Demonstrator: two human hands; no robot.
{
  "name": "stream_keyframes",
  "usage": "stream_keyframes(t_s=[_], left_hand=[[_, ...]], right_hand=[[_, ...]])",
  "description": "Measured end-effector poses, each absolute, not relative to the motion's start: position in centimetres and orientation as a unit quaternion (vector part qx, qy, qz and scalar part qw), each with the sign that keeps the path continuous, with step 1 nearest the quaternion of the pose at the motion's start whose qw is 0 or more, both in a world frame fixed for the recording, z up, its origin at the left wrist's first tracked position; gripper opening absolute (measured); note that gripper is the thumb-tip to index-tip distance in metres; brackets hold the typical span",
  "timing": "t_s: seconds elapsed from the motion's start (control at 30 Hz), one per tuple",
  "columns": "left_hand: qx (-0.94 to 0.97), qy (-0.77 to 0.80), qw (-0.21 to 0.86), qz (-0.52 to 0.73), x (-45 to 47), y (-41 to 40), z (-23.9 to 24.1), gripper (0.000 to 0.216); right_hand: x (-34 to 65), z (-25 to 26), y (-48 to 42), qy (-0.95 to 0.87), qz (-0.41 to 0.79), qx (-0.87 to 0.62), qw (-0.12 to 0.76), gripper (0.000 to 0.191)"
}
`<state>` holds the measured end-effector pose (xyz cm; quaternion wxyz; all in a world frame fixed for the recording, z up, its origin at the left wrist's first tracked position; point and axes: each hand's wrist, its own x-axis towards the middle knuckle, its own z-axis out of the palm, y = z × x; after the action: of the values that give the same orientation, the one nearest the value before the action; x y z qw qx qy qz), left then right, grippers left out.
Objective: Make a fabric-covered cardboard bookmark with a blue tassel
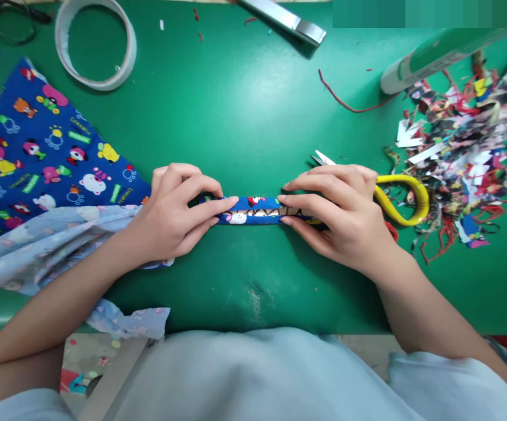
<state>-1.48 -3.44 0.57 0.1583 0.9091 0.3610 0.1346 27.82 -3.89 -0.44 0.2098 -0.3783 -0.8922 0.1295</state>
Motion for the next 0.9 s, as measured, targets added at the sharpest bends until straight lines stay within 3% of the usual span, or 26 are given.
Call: stream_keyframes(t_s=[0.27,0.47,0.6,0.9], left_hand=[[0.934,0.311,0.083,0.155,-1.66,-3.88,0.61,0.025],[0.9,0.371,0.134,0.186,-1.72,-3.68,0.62,0.023],[0.879,0.417,0.157,0.169,-1.54,-3.67,0.77,0.027],[0.88,0.404,0.161,0.19,-1.91,-3.69,0.57,0.014]], right_hand=[[28.26,-0.33,-4.24,-0.917,0.039,-0.326,0.225,0.022],[28.17,-0.67,-4.11,-0.874,0.121,-0.403,0.245,0.005],[28.06,-0.62,-3.95,-0.862,0.149,-0.405,0.267,0.008],[28.54,-0.87,-3.71,-0.859,0.164,-0.39,0.288,0.009]])
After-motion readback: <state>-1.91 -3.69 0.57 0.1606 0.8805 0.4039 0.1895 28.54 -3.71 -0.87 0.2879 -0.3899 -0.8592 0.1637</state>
